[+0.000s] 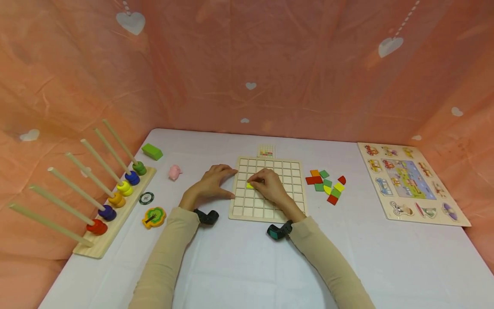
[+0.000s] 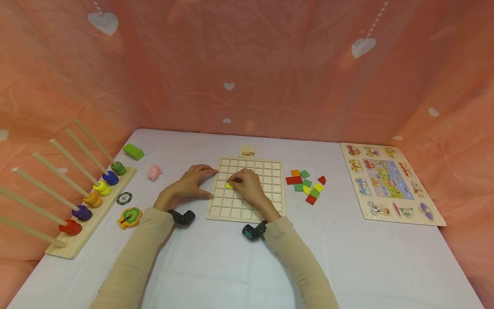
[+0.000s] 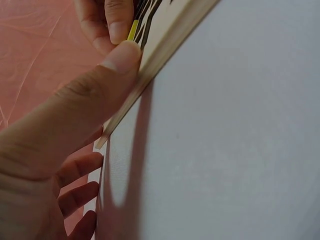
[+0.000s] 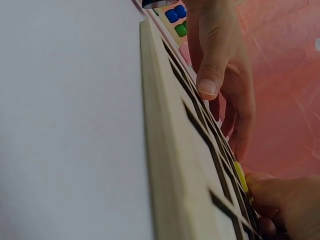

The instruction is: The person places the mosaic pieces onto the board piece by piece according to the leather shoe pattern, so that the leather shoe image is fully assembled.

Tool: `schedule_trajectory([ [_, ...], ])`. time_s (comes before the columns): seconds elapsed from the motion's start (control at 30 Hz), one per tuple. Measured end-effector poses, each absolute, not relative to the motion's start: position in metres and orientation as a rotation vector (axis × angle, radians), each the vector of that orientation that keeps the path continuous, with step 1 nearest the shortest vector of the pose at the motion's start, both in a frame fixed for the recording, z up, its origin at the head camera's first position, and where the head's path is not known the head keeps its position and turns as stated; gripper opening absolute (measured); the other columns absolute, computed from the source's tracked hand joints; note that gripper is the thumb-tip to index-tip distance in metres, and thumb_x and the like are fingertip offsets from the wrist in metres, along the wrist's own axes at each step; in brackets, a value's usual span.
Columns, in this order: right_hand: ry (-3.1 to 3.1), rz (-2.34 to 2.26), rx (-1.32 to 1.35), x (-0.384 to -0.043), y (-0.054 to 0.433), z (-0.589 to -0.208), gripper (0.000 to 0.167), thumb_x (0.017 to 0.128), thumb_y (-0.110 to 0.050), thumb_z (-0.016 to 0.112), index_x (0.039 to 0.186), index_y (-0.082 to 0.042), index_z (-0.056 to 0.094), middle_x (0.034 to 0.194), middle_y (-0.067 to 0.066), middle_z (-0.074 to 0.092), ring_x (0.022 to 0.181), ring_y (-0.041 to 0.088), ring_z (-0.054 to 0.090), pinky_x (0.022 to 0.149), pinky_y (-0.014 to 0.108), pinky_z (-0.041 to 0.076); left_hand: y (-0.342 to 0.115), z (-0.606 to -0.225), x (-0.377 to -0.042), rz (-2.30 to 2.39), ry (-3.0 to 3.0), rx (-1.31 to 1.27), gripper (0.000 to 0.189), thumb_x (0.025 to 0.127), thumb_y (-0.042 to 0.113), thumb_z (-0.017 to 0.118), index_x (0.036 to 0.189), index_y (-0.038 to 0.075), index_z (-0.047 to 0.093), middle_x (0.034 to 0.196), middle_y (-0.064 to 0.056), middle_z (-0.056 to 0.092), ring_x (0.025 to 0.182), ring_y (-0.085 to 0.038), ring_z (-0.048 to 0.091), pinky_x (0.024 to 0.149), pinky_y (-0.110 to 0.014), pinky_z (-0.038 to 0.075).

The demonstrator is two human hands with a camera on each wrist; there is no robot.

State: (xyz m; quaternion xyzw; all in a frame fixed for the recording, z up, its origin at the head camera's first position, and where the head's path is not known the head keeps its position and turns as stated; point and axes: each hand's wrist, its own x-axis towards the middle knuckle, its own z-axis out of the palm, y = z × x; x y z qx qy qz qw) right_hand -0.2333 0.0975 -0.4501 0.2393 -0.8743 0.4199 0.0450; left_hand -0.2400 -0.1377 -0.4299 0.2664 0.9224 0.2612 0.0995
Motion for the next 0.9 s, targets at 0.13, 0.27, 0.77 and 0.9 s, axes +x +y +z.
schedule_trajectory([
  [0.13,-2.663,1.311,0.734,-0.232,0.099,-0.450,0.010,0.085,-0.010,0.067,0.092,-0.007,0.074,0.091,0.005,0.064,0.088,0.019,0.057,0.077,0.032,0.046,-0.138,-0.429,-0.240,0.768,2.734,0.796,0.082,0.072,0.040,0.078,0.141,0.013,0.042,0.143,-0.014,0.034,0.133,-0.031,0.024,0.106,-0.052,0.020],
  [0.27,-2.677,1.331,0.747,-0.230,0.102,-0.450,0.013,0.086,-0.011,0.067,0.096,-0.007,0.073,0.096,0.006,0.060,0.089,0.019,0.056,0.075,0.032,0.045,-0.137,-0.429,-0.239,0.767,2.726,0.779,0.082,0.072,0.040,0.078,0.141,0.014,0.042,0.143,-0.013,0.033,0.133,-0.030,0.024,0.107,-0.051,0.020],
  [0.77,-2.524,1.360,0.774,-0.232,0.164,-0.430,0.021,0.086,-0.008,0.066,0.105,-0.001,0.068,0.101,0.014,0.064,0.086,0.024,0.059,0.076,0.038,0.052,-0.138,-0.429,-0.239,0.785,2.724,0.785,0.082,0.071,0.038,0.079,0.141,0.014,0.042,0.143,-0.014,0.033,0.133,-0.031,0.024,0.107,-0.051,0.020],
  [0.9,-2.544,1.305,0.709,-0.227,0.191,-0.421,0.021,0.085,-0.007,0.067,0.105,0.000,0.068,0.099,0.014,0.064,0.085,0.023,0.059,0.073,0.032,0.051,-0.138,-0.431,-0.241,0.791,2.709,0.772,0.083,0.072,0.039,0.079,0.141,0.015,0.041,0.145,-0.013,0.032,0.134,-0.030,0.022,0.108,-0.051,0.019],
])
